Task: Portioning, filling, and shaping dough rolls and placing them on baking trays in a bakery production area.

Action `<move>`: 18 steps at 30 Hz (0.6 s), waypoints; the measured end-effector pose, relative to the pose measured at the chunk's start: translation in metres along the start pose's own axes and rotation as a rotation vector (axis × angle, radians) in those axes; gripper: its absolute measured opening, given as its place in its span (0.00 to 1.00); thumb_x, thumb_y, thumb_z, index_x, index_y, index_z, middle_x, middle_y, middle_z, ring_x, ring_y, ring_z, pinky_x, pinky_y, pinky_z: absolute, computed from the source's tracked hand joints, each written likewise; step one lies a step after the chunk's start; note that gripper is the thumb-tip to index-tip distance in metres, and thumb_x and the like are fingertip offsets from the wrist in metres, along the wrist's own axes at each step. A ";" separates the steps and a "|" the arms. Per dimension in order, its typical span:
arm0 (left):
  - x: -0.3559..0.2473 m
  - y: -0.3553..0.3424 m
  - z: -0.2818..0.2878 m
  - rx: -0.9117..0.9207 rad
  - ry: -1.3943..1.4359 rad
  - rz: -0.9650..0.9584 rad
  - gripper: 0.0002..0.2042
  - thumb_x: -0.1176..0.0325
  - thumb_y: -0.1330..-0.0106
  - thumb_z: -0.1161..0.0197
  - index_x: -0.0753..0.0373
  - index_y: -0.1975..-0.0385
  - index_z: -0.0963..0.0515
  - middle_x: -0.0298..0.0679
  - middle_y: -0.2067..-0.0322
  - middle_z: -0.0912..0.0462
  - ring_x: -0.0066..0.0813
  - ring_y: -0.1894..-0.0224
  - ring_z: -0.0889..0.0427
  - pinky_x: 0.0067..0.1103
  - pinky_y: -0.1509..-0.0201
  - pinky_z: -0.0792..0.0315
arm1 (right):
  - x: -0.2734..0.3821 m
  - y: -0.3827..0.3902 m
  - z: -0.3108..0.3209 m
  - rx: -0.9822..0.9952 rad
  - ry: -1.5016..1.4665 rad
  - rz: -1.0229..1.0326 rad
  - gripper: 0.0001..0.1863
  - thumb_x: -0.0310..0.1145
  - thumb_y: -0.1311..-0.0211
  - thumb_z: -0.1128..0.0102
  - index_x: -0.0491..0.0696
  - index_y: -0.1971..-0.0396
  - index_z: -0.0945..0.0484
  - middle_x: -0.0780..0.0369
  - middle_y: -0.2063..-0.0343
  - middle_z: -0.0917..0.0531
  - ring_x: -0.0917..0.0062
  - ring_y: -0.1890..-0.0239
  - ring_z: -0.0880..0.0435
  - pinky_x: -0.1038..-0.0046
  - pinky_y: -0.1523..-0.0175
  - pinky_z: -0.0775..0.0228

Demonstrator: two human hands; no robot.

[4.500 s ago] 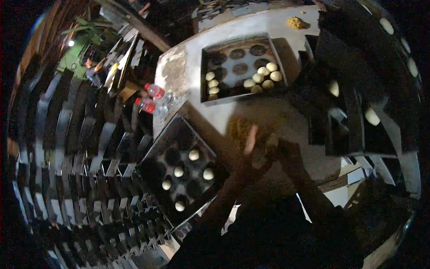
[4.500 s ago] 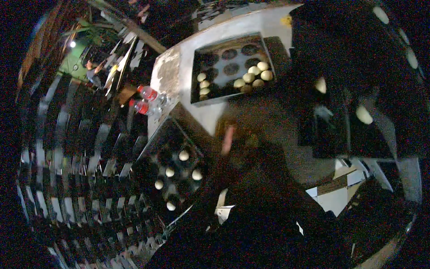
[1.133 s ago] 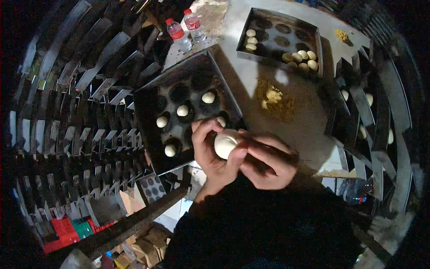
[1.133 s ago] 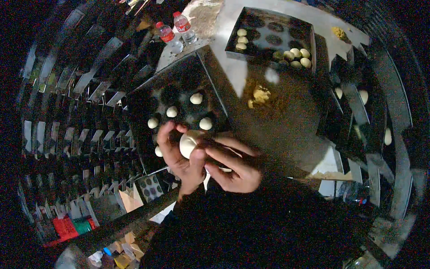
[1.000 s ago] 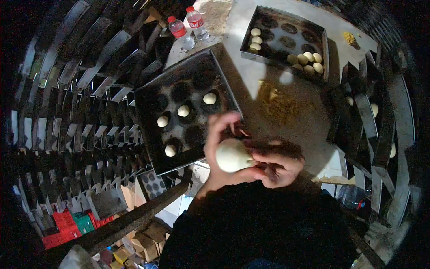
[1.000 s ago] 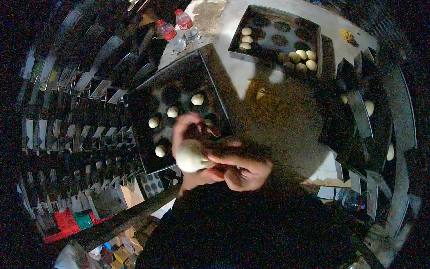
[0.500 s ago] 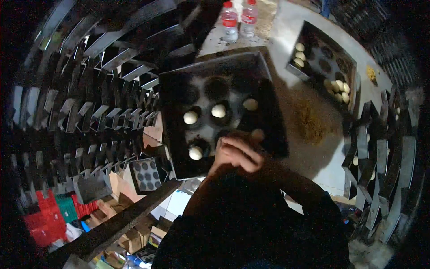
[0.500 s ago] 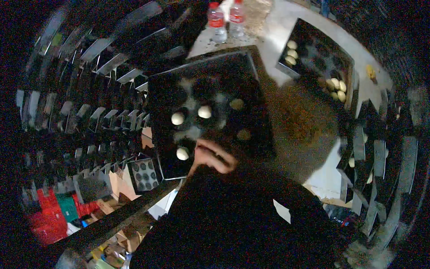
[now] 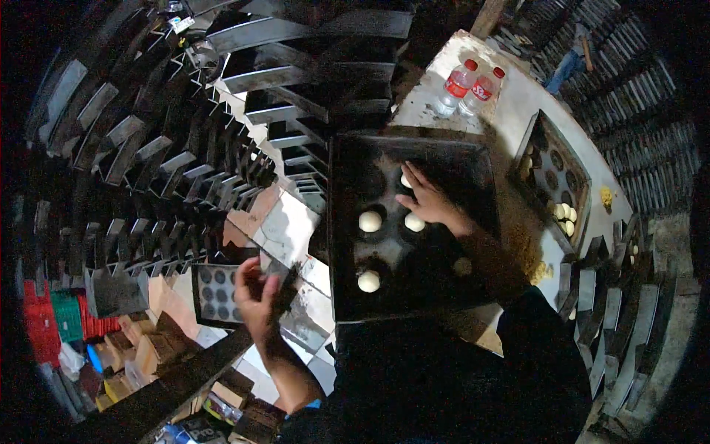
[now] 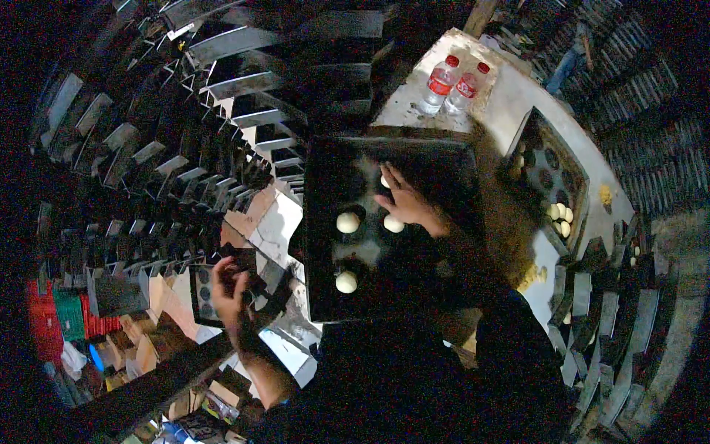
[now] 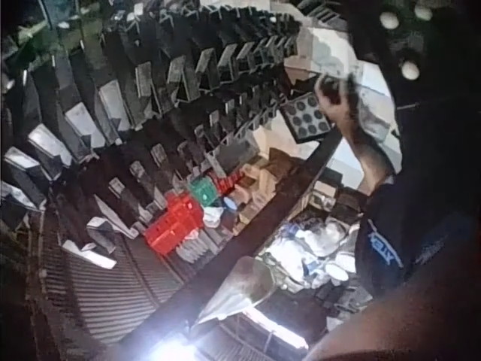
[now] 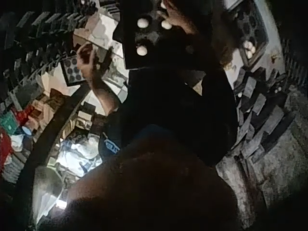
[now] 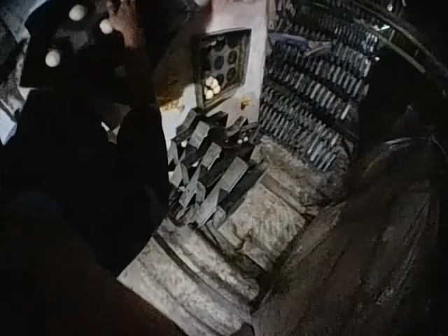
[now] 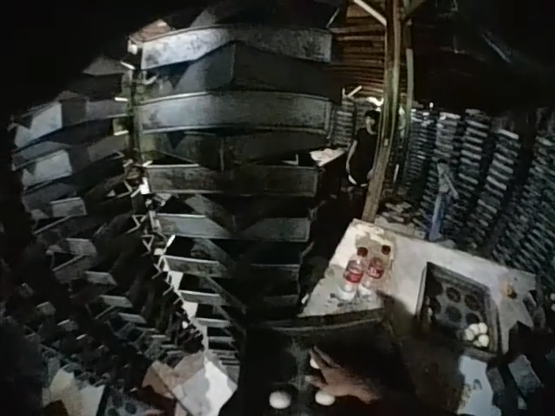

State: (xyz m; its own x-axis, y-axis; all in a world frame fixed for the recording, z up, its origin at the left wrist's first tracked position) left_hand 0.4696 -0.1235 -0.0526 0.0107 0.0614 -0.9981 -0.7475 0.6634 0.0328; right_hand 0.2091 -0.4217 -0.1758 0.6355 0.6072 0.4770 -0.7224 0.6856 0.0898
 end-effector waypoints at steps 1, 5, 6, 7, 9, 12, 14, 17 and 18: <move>-0.001 0.000 0.013 -0.064 0.017 -0.036 0.15 0.72 0.44 0.35 0.63 0.57 0.28 0.28 0.69 0.32 0.16 0.67 0.34 0.11 0.61 0.38 | 0.009 0.007 0.004 0.016 -0.009 0.014 0.41 0.50 0.37 0.50 0.44 0.33 0.56 0.54 0.32 0.56 0.60 0.31 0.54 0.62 0.30 0.58; -0.019 -0.010 -0.044 0.001 0.097 -0.092 0.11 0.76 0.41 0.39 0.62 0.60 0.30 0.28 0.69 0.34 0.16 0.67 0.35 0.12 0.61 0.39 | 0.009 0.010 0.015 0.031 0.081 0.066 0.38 0.51 0.37 0.51 0.53 0.32 0.54 0.55 0.31 0.61 0.58 0.30 0.60 0.58 0.30 0.62; -0.031 -0.009 -0.073 0.083 0.084 -0.146 0.11 0.77 0.41 0.40 0.62 0.60 0.30 0.28 0.69 0.34 0.16 0.67 0.35 0.12 0.61 0.39 | 0.018 0.014 0.032 0.055 -0.071 0.030 0.37 0.51 0.37 0.51 0.57 0.32 0.52 0.55 0.31 0.63 0.57 0.30 0.62 0.57 0.30 0.63; -0.031 -0.006 -0.104 0.197 0.154 -0.179 0.11 0.78 0.41 0.40 0.62 0.60 0.30 0.28 0.70 0.35 0.16 0.67 0.35 0.13 0.61 0.39 | 0.039 0.031 0.075 -0.201 0.261 0.084 0.35 0.47 0.38 0.47 0.62 0.33 0.49 0.55 0.31 0.68 0.55 0.30 0.62 0.58 0.30 0.62; -0.037 0.015 -0.187 0.439 0.052 -0.211 0.11 0.77 0.41 0.41 0.62 0.59 0.30 0.29 0.71 0.33 0.17 0.67 0.33 0.14 0.61 0.37 | 0.036 0.086 0.136 -0.544 -0.183 0.200 0.32 0.39 0.40 0.43 0.56 0.36 0.42 0.52 0.33 0.55 0.56 0.32 0.51 0.59 0.32 0.55; -0.038 0.074 -0.335 0.965 -0.173 -0.445 0.15 0.74 0.39 0.40 0.62 0.53 0.30 0.36 0.69 0.23 0.22 0.66 0.24 0.18 0.59 0.31 | -0.010 0.211 0.170 -0.913 -0.386 -0.078 0.28 0.35 0.42 0.42 0.51 0.40 0.36 0.50 0.41 0.37 0.55 0.39 0.37 0.59 0.36 0.47; -0.020 0.134 -0.439 1.297 -0.255 -0.581 0.18 0.73 0.42 0.38 0.61 0.51 0.29 0.38 0.66 0.18 0.29 0.66 0.20 0.23 0.57 0.28 | -0.055 0.287 0.159 -0.651 0.078 -0.383 0.25 0.33 0.44 0.41 0.50 0.45 0.31 0.50 0.45 0.31 0.56 0.44 0.32 0.62 0.40 0.40; 0.075 0.139 -0.564 1.346 -0.228 -0.925 0.15 0.71 0.41 0.41 0.61 0.52 0.27 0.41 0.64 0.19 0.35 0.61 0.20 0.32 0.53 0.28 | -0.087 0.413 0.166 -0.844 0.082 -0.587 0.15 0.29 0.45 0.41 0.47 0.56 0.25 0.53 0.55 0.24 0.58 0.53 0.24 0.63 0.50 0.32; 0.080 0.098 -0.602 0.838 -0.543 -1.644 0.15 0.67 0.36 0.48 0.60 0.51 0.26 0.46 0.56 0.21 0.40 0.55 0.23 0.39 0.45 0.35 | -0.083 0.431 0.185 -0.951 -0.081 -0.481 0.12 0.29 0.45 0.41 0.46 0.60 0.24 0.53 0.59 0.23 0.59 0.57 0.22 0.63 0.53 0.30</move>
State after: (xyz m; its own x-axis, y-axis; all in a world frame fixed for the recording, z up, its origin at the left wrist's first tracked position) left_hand -0.0029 -0.5020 -0.1611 0.5654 -0.8235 0.0460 0.6719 0.4276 -0.6047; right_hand -0.2053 -0.2513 -0.0149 0.7517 0.1845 0.6332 0.1311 0.8992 -0.4175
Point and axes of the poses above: each hand's wrist, its own y-axis away from the middle knuckle, its own z-axis out of the back of the hand, x = y × z, the point moved 10 cm from there along -y, towards the middle knuckle
